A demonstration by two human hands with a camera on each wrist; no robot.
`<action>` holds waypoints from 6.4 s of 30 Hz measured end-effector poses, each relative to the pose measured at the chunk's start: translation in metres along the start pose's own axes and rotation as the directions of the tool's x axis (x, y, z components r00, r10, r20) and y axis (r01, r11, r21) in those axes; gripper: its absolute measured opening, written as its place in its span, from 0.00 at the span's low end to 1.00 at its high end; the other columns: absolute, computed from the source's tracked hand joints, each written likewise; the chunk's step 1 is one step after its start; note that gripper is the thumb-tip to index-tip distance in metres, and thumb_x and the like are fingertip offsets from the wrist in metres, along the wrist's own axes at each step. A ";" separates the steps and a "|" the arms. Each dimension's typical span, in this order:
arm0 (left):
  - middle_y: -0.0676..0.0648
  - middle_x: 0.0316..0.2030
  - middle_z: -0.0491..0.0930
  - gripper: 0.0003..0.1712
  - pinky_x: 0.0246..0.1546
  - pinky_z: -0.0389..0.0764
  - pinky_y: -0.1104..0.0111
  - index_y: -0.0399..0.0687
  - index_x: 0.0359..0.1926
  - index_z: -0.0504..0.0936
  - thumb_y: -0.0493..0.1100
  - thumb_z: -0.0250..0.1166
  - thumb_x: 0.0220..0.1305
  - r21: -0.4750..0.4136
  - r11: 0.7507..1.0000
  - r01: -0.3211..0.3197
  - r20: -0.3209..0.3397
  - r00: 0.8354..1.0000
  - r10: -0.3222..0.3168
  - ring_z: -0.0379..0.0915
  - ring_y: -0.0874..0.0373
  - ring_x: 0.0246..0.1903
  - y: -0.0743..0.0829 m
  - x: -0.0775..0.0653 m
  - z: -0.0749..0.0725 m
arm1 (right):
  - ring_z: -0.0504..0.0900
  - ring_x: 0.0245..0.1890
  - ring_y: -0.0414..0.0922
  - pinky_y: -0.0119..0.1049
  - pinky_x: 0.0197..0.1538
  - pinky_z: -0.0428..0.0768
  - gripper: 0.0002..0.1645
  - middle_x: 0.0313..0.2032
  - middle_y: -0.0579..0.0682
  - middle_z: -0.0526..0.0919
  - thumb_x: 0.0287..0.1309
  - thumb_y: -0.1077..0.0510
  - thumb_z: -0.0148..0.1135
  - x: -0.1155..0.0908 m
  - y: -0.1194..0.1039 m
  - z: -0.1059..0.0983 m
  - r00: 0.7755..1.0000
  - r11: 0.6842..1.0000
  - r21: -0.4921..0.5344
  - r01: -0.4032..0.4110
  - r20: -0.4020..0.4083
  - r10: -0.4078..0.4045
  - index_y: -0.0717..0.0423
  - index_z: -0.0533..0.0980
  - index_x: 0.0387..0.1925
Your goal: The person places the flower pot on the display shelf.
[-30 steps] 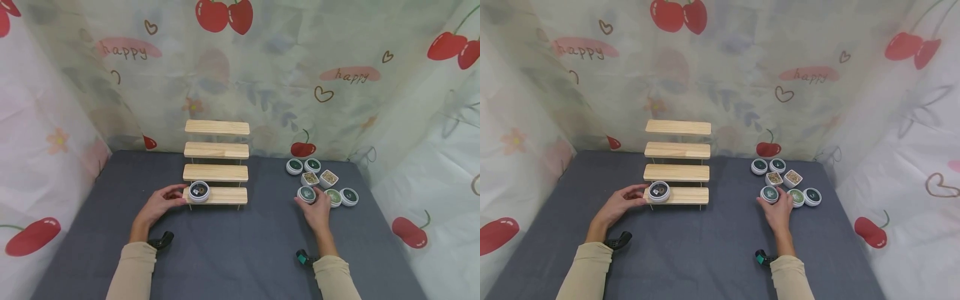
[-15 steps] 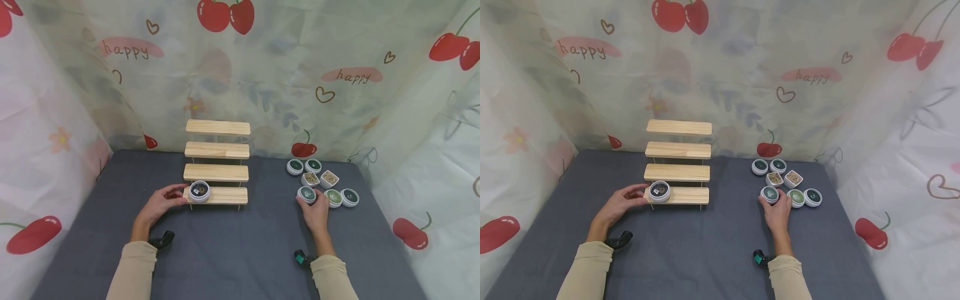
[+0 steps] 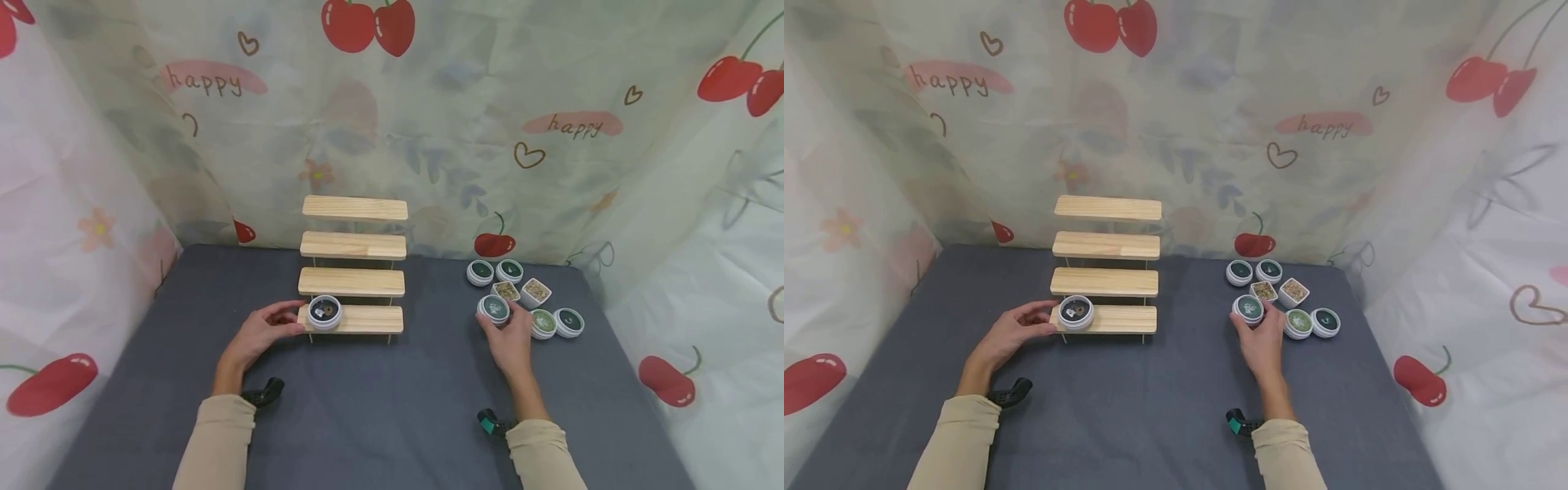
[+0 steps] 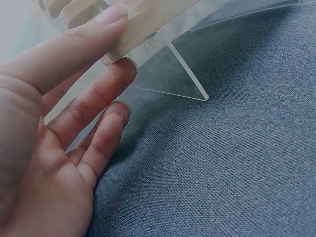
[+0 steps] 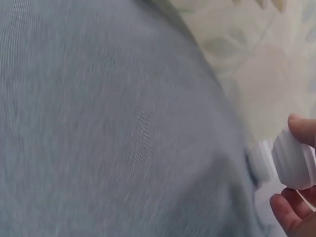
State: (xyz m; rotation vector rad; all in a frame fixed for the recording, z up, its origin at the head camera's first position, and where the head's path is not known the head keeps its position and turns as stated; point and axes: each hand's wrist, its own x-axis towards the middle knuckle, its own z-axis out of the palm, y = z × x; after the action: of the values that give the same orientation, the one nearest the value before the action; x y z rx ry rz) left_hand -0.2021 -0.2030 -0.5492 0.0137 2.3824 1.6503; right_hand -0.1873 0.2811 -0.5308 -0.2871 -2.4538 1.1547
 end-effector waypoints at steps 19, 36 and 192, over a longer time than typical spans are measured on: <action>0.47 0.47 0.83 0.42 0.45 0.77 0.71 0.54 0.69 0.75 0.57 0.77 0.56 0.006 1.000 0.003 -0.006 1.000 -0.003 0.77 0.58 0.45 0.000 0.002 0.001 | 0.79 0.54 0.56 0.14 0.43 0.73 0.45 0.57 0.62 0.70 0.51 0.63 0.79 -0.014 -0.082 0.006 0.979 0.973 0.225 0.042 0.187 -0.086 0.64 0.66 0.68; 0.46 0.48 0.82 0.41 0.45 0.77 0.72 0.54 0.71 0.73 0.56 0.76 0.58 0.005 1.000 0.008 0.002 1.000 -0.008 0.76 0.58 0.45 0.000 0.003 0.000 | 0.83 0.49 0.53 0.44 0.49 0.85 0.43 0.55 0.58 0.73 0.48 0.60 0.82 -0.033 -0.114 0.039 0.929 0.941 0.298 0.162 0.274 -0.247 0.59 0.72 0.65; 0.46 0.45 0.83 0.40 0.43 0.78 0.71 0.52 0.68 0.76 0.55 0.78 0.56 -0.032 0.999 -0.026 -0.012 1.000 0.025 0.77 0.59 0.42 -0.004 0.002 0.000 | 0.68 0.63 0.64 0.53 0.71 0.62 0.44 0.58 0.70 0.72 0.53 0.47 0.77 0.054 0.023 0.053 0.926 0.953 0.156 -0.261 -0.237 0.293 0.69 0.70 0.62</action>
State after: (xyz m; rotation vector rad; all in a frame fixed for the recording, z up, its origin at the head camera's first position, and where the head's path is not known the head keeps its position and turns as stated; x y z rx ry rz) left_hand -0.2033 -0.2038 -0.5530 0.0293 2.3732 1.7045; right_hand -0.2591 0.2782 -0.5638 -0.7209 -2.1529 1.2850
